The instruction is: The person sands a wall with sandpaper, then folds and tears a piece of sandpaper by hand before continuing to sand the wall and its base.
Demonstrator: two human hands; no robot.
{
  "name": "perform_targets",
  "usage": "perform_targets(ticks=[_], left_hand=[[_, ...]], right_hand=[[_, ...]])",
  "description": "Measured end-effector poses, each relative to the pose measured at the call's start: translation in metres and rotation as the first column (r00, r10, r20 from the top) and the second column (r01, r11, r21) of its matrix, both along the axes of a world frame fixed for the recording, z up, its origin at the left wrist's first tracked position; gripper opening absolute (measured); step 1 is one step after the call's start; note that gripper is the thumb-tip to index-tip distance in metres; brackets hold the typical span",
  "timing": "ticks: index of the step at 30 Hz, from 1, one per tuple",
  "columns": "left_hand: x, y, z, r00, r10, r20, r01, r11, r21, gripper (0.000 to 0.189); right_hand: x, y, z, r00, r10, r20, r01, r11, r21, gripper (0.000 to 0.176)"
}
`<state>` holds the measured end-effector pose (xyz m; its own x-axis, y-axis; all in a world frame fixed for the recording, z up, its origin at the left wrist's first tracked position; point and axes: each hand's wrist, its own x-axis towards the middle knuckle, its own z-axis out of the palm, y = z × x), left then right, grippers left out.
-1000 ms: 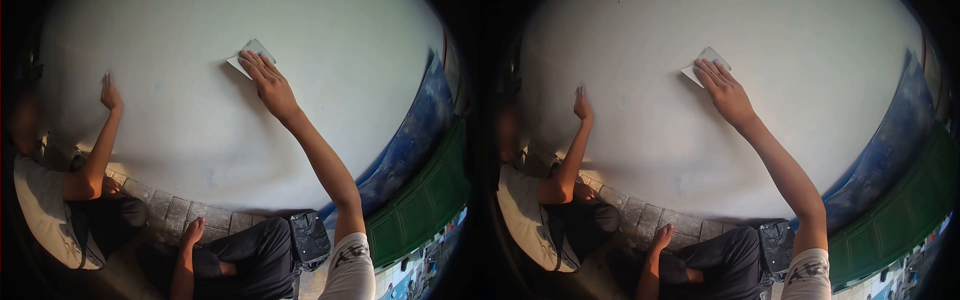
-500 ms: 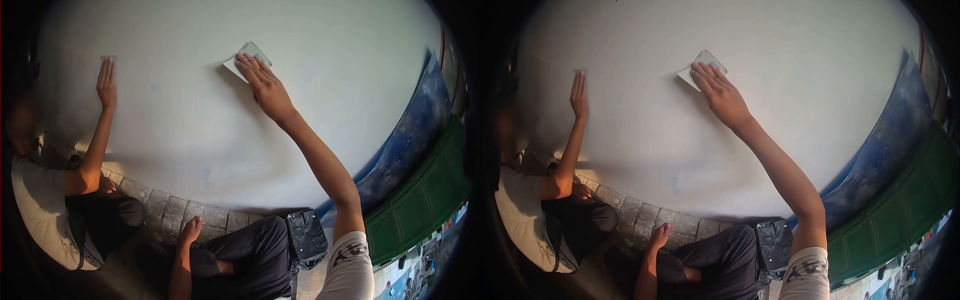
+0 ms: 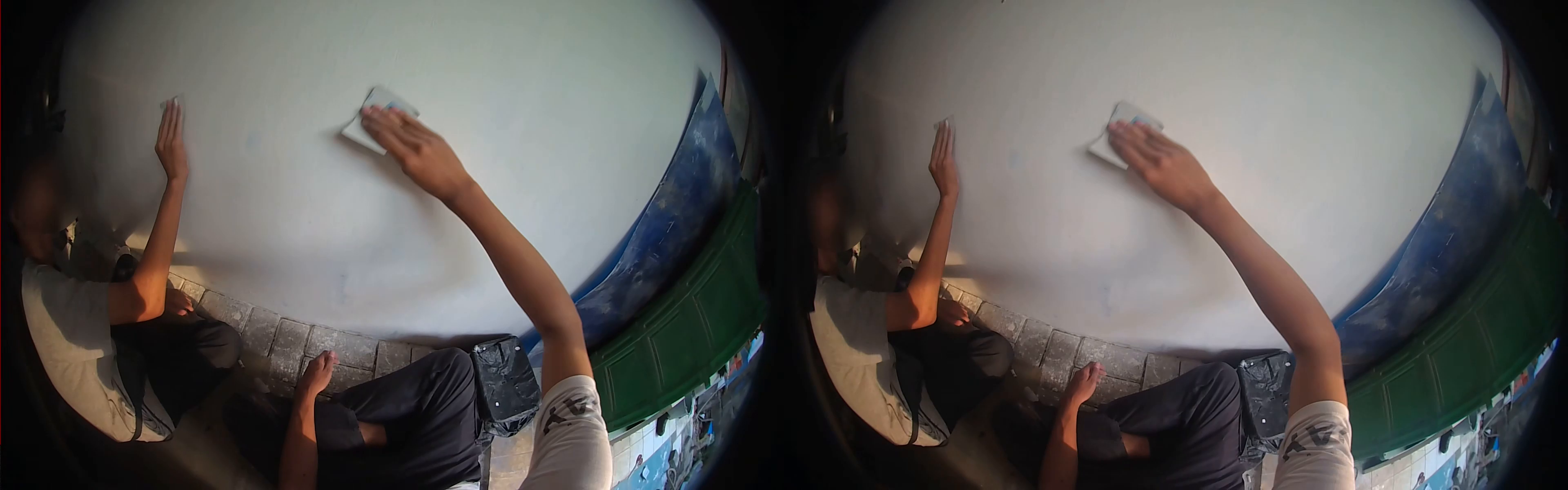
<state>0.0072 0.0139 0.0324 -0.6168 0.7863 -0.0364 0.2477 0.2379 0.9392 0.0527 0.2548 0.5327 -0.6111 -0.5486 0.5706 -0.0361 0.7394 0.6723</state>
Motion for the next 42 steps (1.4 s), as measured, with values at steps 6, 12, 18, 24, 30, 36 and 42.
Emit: perform_targets(ticks=[6, 12, 18, 24, 30, 36, 42], left_hand=[[-0.002, -0.003, 0.000, 1.000, -0.004, -0.003, 0.004, 0.996, -0.087, 0.046], [0.001, -0.001, -0.006, 0.999, 0.028, -0.028, -0.029, 0.999, -0.033, 0.047], [-0.001, 0.000, -0.015, 1.000, 0.013, -0.007, -0.013, 1.000, 0.009, 0.047], [-0.001, -0.004, -0.008, 1.000, -0.008, 0.008, 0.008, 0.998, -0.055, 0.044], [0.000, 0.001, -0.014, 1.000, 0.021, 0.008, -0.021, 1.000, 0.010, 0.045], [0.001, -0.001, -0.012, 0.999, 0.017, 0.027, -0.017, 1.000, -0.016, 0.047], [-0.002, -0.001, -0.004, 1.000, -0.012, -0.015, 0.012, 1.000, -0.023, 0.049]], right_hand=[[-0.012, -0.012, -0.030, 0.998, 0.012, 0.054, -0.024, 0.971, 0.240, 0.047], [-0.010, -0.016, -0.025, 0.997, -0.016, -0.071, 0.014, 0.999, -0.030, 0.046], [-0.009, -0.015, -0.030, 1.000, -0.005, -0.020, 0.003, 0.998, -0.067, 0.045], [-0.003, -0.011, -0.049, 0.998, 0.034, 0.043, -0.038, 0.993, 0.108, 0.044], [0.012, -0.007, -0.047, 0.997, -0.044, -0.066, 0.042, 0.999, -0.019, 0.045], [0.008, -0.008, -0.049, 0.996, -0.048, -0.073, 0.042, 0.995, -0.089, 0.046], [0.002, -0.011, -0.063, 1.000, 0.001, 0.013, -0.001, 0.999, 0.052, 0.045]])
